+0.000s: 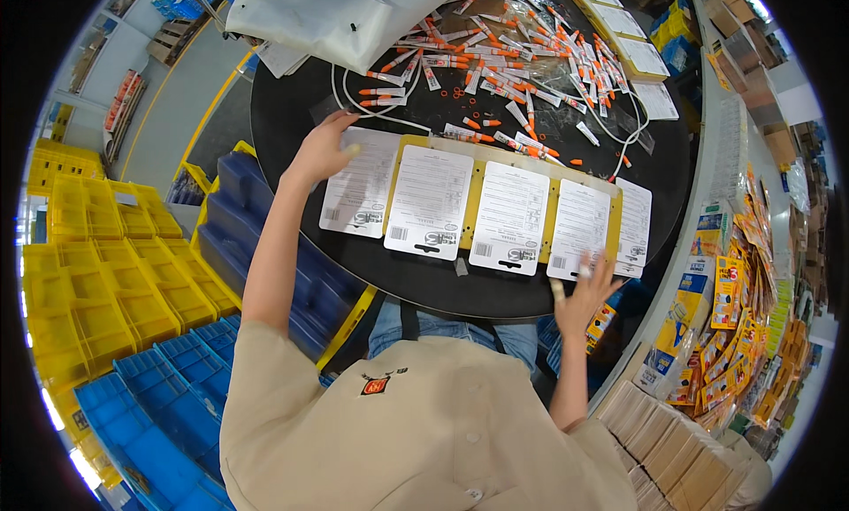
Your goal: The person repeatedly picks up small orange and white items from a table and places them into yellow cardboard packaging inserts. The person then closes the packaging and stacks the completed packs on the table.
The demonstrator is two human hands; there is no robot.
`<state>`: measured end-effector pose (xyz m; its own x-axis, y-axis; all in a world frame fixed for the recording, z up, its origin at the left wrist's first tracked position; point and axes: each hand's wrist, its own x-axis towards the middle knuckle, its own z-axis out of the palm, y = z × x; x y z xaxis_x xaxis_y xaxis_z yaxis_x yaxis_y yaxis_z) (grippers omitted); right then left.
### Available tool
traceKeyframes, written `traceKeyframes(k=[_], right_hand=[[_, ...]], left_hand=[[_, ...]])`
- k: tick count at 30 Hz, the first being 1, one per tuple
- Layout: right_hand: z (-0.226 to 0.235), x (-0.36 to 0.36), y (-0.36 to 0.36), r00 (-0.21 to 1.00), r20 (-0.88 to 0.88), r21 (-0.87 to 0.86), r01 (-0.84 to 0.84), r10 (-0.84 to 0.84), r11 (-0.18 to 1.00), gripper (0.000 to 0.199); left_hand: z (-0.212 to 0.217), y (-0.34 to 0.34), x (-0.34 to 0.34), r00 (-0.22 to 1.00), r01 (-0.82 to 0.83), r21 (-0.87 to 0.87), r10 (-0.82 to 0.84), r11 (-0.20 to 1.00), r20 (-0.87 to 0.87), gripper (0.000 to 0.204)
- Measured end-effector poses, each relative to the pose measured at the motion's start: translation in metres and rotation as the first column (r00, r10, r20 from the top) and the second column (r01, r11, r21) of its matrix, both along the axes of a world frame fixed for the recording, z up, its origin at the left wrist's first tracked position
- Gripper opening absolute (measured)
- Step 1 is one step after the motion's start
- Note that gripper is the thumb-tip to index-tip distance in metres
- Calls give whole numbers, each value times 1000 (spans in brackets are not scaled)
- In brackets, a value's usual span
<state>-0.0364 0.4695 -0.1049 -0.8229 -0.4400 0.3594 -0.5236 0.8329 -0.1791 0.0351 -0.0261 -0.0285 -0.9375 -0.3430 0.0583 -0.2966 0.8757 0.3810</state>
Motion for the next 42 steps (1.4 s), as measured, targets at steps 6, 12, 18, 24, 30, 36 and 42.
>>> traceKeyframes(k=[6, 12, 18, 24, 30, 36, 42], right_hand=[[54, 4, -59, 911, 161, -290, -324, 380, 900, 44], [48, 26, -124, 956, 64, -488, -221, 288, 844, 42], [57, 5, -180, 709, -57, -470, -640, 703, 608, 34], [58, -171, -5, 888, 395, -683, 454, -234, 572, 40], [110, -259, 171, 557, 275, -941, -11, -784, -337, 25], [62, -362, 28, 987, 161, -940, 149, 13, 306, 19], [-17, -380, -142, 978, 186, -111, 117, -95, 987, 29]], left_hand=[[-8, -6, -43, 829, 178, -38, -129, 983, 544, 70], [26, 0, -23, 992, -40, -136, 23, 990, -123, 43], [102, 70, -9, 813, -23, 438, 271, 899, -516, 19], [68, 195, -68, 979, 202, 662, -130, 722, -157, 30], [0, 297, -121, 907, 419, 638, -331, 646, -261, 23], [-32, 348, -173, 941, 302, 529, -337, 793, -31, 30], [-33, 357, -182, 971, 207, 334, -234, 920, 44, 49]])
